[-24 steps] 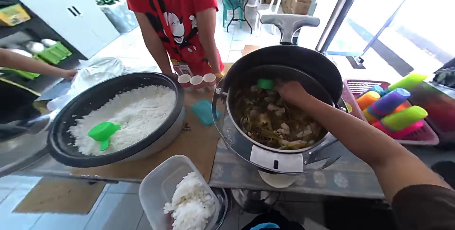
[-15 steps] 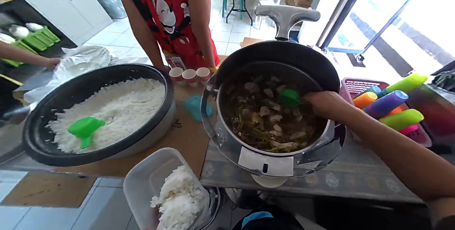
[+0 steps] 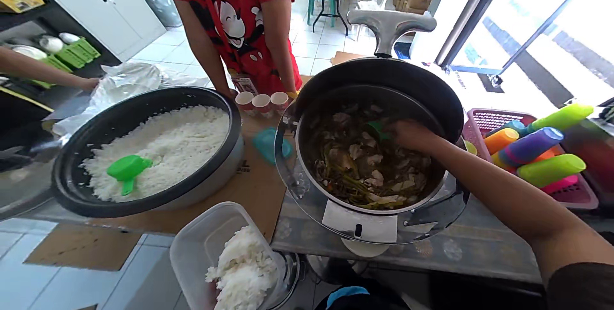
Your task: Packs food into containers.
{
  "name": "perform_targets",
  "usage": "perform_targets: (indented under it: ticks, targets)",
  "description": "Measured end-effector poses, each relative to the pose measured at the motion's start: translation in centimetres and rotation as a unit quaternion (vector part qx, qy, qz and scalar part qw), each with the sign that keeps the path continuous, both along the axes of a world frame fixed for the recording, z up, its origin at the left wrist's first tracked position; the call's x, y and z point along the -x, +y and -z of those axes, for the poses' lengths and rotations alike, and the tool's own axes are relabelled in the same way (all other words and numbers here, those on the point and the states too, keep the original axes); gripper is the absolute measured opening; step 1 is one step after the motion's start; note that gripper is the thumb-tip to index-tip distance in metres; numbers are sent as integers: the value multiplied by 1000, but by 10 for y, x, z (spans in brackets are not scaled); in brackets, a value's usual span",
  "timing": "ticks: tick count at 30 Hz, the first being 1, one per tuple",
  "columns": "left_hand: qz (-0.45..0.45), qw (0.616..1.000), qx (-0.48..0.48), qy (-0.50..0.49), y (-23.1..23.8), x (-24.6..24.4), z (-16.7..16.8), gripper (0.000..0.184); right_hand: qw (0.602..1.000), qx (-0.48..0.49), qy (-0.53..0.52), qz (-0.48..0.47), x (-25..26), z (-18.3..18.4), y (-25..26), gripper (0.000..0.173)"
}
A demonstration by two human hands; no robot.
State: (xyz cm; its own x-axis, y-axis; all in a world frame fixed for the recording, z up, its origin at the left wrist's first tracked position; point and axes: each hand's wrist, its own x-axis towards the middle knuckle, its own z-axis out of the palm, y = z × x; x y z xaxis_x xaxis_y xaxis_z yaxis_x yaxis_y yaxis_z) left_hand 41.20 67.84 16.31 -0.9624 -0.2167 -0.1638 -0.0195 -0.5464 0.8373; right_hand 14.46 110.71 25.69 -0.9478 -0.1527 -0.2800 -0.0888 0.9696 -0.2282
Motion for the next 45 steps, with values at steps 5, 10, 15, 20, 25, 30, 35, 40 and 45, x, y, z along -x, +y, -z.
perform_targets:
  ticks: [5,10,15,20,25,30,35,40,45]
  targets:
    - [-20,1000,-2,-7,2,-8,2,56,992,96,-67,-44,-2,-4,10,29]
    - [-11,1000,-10,9,2,-7,3,54,968,233,-67,65,-3,12,6,31]
    - [-7,1000,-18,-3,2,-2,1,58,992,121,18,44,-11,-7,-1,33]
    - [-28,999,-21,-16,7,-2,-8,55,980,-179,91,1,-30,-20,-14,32]
    - [-22,1000,-20,10,-1,-5,-4,46,971,-173,163,-25,-49,-34,-21,31]
    - [-26,1000,-10,-9,26,18,-50,49,976,-152,117,-98,-59,-28,-48,36]
    - [56,998,-6,38,31,31,-68,53,990,-103,63,-77,-39,0,-60,39]
    - [73,997,-18,7,27,15,-49,63,995,-23,49,-89,-30,5,-55,32]
    - [53,997,3,-62,20,-7,-22,65,996,62,-7,-60,-24,3,-43,30]
